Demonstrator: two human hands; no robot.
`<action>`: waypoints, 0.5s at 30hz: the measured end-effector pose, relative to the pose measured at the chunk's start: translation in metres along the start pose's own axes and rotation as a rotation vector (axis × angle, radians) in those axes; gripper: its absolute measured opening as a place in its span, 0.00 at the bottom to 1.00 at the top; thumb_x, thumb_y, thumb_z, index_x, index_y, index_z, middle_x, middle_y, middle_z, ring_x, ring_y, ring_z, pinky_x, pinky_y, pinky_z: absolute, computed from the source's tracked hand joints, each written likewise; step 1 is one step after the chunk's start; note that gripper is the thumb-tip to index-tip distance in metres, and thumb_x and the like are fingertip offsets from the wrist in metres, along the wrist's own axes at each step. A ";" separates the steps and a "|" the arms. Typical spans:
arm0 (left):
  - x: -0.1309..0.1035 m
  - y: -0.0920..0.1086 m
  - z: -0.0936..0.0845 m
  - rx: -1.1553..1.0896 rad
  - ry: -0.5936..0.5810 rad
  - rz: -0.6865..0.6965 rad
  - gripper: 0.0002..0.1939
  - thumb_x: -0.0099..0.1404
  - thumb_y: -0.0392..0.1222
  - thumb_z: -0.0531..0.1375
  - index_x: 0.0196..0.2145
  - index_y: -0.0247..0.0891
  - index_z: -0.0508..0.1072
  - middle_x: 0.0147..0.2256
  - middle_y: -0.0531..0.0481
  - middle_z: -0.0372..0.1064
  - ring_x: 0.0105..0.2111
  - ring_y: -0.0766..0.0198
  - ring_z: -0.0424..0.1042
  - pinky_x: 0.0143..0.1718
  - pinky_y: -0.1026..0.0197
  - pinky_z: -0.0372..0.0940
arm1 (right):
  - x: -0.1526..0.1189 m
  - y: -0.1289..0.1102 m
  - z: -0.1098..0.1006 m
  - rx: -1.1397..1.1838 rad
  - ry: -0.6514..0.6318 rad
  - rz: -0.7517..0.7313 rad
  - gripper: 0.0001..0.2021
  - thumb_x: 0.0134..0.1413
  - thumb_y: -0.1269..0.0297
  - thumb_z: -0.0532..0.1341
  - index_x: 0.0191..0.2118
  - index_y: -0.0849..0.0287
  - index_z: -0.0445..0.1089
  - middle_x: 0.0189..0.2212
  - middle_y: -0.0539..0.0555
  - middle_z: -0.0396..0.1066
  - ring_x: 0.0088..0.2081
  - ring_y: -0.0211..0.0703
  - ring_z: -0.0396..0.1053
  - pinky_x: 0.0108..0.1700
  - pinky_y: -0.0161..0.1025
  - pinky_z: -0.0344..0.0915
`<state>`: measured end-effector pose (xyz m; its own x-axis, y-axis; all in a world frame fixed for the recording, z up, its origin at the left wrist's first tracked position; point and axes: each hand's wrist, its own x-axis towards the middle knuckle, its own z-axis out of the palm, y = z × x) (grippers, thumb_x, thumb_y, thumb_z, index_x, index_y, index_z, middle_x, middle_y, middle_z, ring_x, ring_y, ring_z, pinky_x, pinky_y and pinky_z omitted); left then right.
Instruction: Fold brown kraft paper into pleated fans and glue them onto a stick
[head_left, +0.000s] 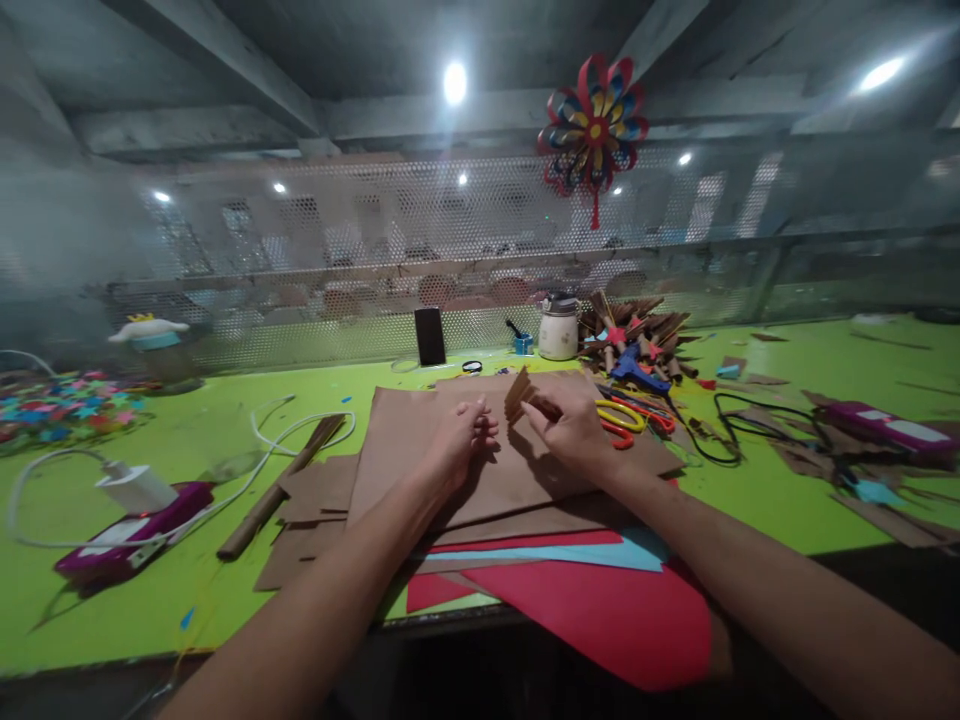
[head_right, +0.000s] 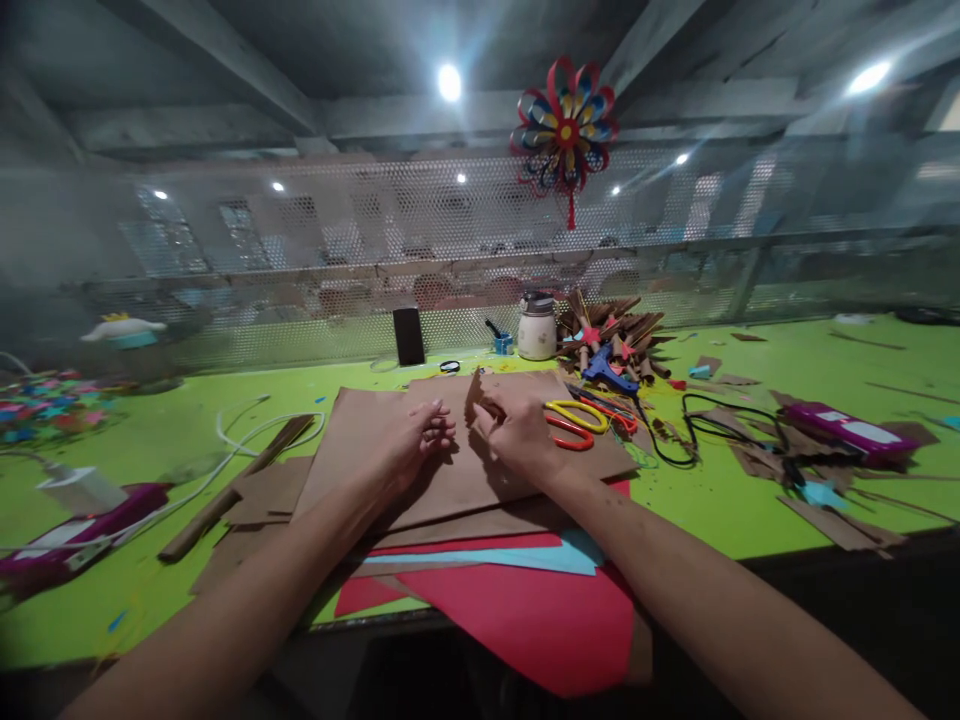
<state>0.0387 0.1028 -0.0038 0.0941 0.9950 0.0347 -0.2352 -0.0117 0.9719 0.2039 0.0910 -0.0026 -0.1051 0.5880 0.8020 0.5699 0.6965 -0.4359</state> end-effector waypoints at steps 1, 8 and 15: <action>-0.001 0.000 0.001 -0.019 -0.043 0.001 0.14 0.58 0.48 0.58 0.29 0.32 0.68 0.26 0.47 0.67 0.25 0.68 0.68 0.25 0.67 0.65 | -0.001 0.001 0.000 -0.055 -0.017 -0.063 0.06 0.50 0.68 0.56 0.25 0.59 0.65 0.22 0.51 0.64 0.26 0.38 0.60 0.29 0.35 0.54; -0.010 0.004 0.012 -0.167 -0.322 -0.056 0.18 0.58 0.52 0.58 0.36 0.33 0.72 0.36 0.42 0.71 0.32 0.64 0.71 0.34 0.63 0.67 | -0.009 0.009 0.008 -0.219 -0.172 -0.229 0.04 0.49 0.74 0.55 0.29 0.59 0.65 0.29 0.54 0.66 0.30 0.41 0.63 0.32 0.35 0.57; -0.006 -0.005 0.009 -0.126 -0.339 -0.006 0.11 0.53 0.45 0.63 0.26 0.32 0.73 0.25 0.48 0.70 0.25 0.68 0.69 0.26 0.68 0.63 | -0.013 0.001 0.007 -0.244 -0.285 -0.252 0.09 0.48 0.77 0.55 0.35 0.59 0.67 0.34 0.55 0.67 0.34 0.42 0.64 0.35 0.35 0.59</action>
<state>0.0479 0.0964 -0.0065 0.4069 0.9050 0.1246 -0.3487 0.0278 0.9368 0.2003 0.0865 -0.0162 -0.4662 0.5258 0.7115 0.6695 0.7353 -0.1047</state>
